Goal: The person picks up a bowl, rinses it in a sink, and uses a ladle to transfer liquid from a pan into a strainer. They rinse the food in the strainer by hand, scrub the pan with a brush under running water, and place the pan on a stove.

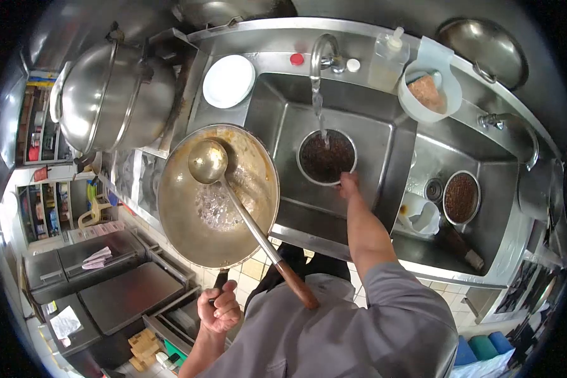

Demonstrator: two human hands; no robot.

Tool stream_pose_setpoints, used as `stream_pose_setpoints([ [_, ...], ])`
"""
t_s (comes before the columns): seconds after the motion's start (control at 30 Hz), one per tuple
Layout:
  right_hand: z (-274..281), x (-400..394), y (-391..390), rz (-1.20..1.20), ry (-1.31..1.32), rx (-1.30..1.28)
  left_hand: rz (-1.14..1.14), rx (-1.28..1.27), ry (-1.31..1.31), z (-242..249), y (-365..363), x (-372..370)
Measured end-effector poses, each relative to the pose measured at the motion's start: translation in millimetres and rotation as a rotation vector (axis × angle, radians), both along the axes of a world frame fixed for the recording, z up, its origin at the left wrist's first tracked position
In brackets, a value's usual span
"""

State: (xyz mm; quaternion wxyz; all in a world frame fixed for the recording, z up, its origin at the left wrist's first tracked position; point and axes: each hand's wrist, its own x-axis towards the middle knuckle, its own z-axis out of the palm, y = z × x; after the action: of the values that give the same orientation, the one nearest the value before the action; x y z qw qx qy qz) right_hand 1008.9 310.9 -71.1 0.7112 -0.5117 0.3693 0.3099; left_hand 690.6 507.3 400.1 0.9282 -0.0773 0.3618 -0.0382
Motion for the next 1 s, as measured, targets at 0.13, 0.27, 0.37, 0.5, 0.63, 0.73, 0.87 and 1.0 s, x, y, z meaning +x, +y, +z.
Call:
stream_pose_setpoints([
  [0.13, 10.6, 11.9, -9.4, -0.097, -0.023, 0.085, -0.089, 0.007, 0.003, -6.6, 7.4, -5.0],
  [0.27, 138.6, 24.1, -42.2, -0.13, -0.142, -0.065, -0.172, -0.028, 0.028, -13.4, 15.9, -2.5],
  [0.37, 205.2, 27.9, -67.8, -0.253, -0.234, -0.012, -0.254, -0.059, -0.007, -24.8, 24.4, 1.6],
  [0.5, 258.7, 27.4, -106.6, -0.287, -0.292, 0.11, -0.401, -0.02, -0.012, -37.3, 32.9, 13.6],
  [0.63, 315.5, 20.6, -121.9, -0.238, -0.267, 0.027, -0.547, -0.01, -0.041, -58.5, 50.8, 33.2],
  [0.73, 320.1, 16.4, -133.8, -0.214, -0.287, 0.043, -0.665, 0.014, -0.137, -87.6, 65.0, 56.8],
  [0.87, 327.7, 11.2, -120.3, -0.252, -0.23, 0.103, -0.782, 0.006, -0.108, -134.8, 74.3, 100.9],
  [1.0, 300.7, 14.1, -106.9, -0.205, -0.189, 0.108, -0.853, -0.006, -0.076, -176.5, 81.7, 146.1],
])
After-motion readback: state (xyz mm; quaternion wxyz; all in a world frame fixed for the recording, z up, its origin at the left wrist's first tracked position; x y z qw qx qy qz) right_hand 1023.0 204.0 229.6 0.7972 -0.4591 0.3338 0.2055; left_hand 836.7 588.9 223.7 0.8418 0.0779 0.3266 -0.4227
